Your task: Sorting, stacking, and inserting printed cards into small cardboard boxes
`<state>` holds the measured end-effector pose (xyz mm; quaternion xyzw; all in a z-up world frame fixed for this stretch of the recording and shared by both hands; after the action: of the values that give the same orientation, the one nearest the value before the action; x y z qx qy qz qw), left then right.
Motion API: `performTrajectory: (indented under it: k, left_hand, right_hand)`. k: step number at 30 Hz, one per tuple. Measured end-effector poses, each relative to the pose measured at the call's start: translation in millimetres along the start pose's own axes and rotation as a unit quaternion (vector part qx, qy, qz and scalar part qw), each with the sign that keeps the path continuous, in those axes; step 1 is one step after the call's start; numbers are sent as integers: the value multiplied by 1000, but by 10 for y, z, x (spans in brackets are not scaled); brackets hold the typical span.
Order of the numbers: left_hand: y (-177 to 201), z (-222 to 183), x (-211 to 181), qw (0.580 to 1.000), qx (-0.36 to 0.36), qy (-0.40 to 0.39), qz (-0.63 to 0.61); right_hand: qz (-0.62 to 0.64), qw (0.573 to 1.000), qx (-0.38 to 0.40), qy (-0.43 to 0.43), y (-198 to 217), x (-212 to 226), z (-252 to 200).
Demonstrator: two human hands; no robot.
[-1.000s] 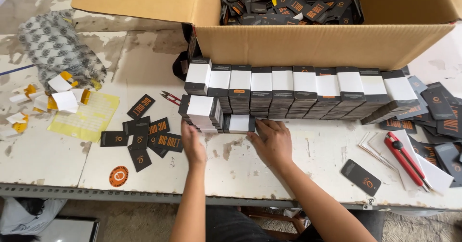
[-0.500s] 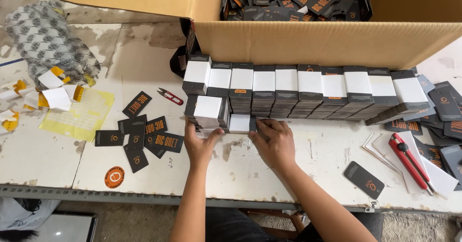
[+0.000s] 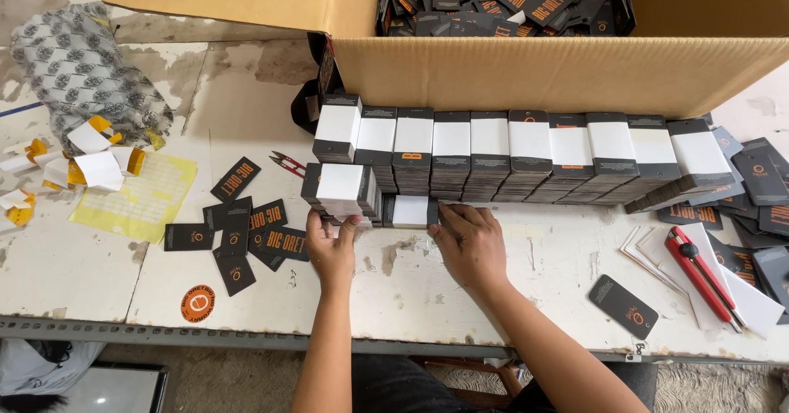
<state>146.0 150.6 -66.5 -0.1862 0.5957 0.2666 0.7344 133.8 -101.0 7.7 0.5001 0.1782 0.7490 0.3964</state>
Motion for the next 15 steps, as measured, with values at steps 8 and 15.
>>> performTrajectory:
  k: [8,15]
  left_hand:
    - [-41,2,-122,997,32,-29,64]
    - [-6,22,27,995,18,-22,101]
  right_hand:
    - [-1,1000,13,5,-58,-49,-5]
    - [-11,1000,15,23,-137,-102,-27]
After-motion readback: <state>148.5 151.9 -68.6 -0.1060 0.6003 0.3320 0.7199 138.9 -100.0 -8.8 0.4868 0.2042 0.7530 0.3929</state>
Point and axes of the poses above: each hand's wrist, its own z-axis towards the middle knuckle, its own y-axis out of the back of the hand, x = y × z, the point moved 10 cm from there along z, towards the middle knuckle, and after that the axes turned 6 degrees about -x, right-handed, at the moved point
